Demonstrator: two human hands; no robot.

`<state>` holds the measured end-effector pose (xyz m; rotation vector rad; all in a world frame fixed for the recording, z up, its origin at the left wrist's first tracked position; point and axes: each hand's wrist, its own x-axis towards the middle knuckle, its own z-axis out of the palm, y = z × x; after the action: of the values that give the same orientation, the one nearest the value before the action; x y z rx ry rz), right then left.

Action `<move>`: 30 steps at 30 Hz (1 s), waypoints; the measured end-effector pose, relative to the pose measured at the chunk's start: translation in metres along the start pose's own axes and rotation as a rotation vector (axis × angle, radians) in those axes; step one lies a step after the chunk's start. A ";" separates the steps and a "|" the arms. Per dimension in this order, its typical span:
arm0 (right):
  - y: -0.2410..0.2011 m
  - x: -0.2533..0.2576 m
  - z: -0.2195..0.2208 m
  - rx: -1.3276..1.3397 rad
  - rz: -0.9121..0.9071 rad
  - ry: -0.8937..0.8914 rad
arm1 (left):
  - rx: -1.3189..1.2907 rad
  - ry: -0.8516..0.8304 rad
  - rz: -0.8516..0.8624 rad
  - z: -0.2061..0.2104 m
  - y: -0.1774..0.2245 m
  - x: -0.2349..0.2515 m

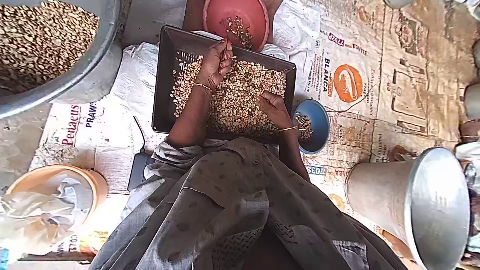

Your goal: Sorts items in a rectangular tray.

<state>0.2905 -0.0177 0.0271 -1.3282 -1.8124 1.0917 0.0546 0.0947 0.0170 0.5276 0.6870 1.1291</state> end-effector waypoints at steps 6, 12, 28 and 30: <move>0.013 -0.022 0.014 -0.591 0.077 -0.117 | 0.436 -0.062 -0.094 0.013 -0.005 -0.012; 0.023 -0.025 0.022 -0.503 0.026 0.028 | 0.865 -0.208 -0.005 0.034 -0.009 -0.028; 0.030 -0.033 -0.015 0.976 -0.111 0.169 | 1.688 -0.647 0.171 0.021 -0.047 -0.058; 0.027 -0.032 -0.012 0.852 0.029 0.268 | 1.759 -0.639 0.187 0.022 -0.050 -0.060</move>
<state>0.3215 -0.0416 0.0080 -0.9084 -0.9402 1.3968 0.0867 0.0205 0.0108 2.3321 0.9245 0.1627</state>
